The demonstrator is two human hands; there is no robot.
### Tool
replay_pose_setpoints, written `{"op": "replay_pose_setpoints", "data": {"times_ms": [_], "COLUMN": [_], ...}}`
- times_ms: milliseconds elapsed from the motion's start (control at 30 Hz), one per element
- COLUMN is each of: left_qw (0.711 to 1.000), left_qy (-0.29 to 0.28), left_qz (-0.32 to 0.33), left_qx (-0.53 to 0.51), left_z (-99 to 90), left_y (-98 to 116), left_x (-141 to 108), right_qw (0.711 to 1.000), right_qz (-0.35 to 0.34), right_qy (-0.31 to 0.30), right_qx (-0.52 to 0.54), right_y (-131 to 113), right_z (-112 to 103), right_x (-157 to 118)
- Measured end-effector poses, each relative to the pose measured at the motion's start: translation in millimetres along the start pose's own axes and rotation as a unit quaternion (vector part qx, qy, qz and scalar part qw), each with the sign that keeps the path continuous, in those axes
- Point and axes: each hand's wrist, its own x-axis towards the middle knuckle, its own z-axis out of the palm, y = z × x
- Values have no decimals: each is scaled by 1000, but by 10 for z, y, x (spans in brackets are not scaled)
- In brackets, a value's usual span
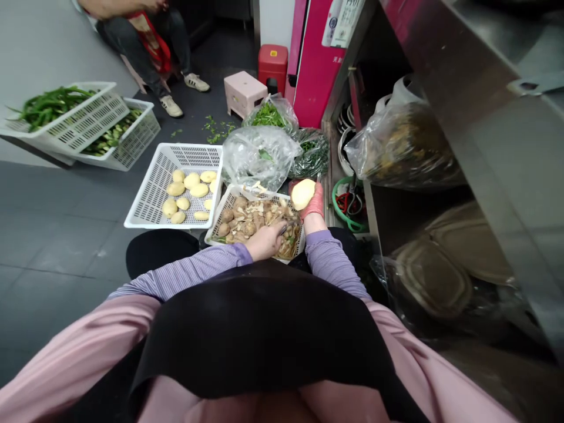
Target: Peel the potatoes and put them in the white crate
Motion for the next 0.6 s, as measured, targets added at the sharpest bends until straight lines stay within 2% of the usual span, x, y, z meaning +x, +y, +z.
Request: {"op": "replay_pose_setpoints", "data": {"times_ms": [133, 200, 300, 333, 400, 433, 500, 600], "left_qw": [996, 996, 1000, 1000, 998, 995, 987, 987], "left_qy": [86, 79, 15, 11, 52, 92, 151, 150], "left_qz": [-23, -31, -19, -15, -11, -10, 2, 24], "left_qx": [5, 8, -9, -19, -40, -48, -56, -55], "left_z": [-209, -184, 38, 94, 77, -9, -298, -752], "left_y": [32, 74, 64, 26, -80, -130, -186, -158], "left_x": [308, 382, 224, 151, 88, 121, 301, 619], "right_qw": [1000, 999, 997, 997, 998, 999, 995, 989], "right_qz": [-8, -26, -55, -56, -35, -13, 36, 87], "right_qy": [-16, 3, 49, 49, 11, -17, -72, -114], "right_qx": [17, 19, 26, 31, 44, 50, 51, 23], "right_y": [66, 97, 40, -3, -87, -114, -118, -39], "right_z": [58, 49, -16, -42, -77, -82, -64, -2], "right_x": [-18, 12, 106, 134, 151, 134, 56, -100]}}
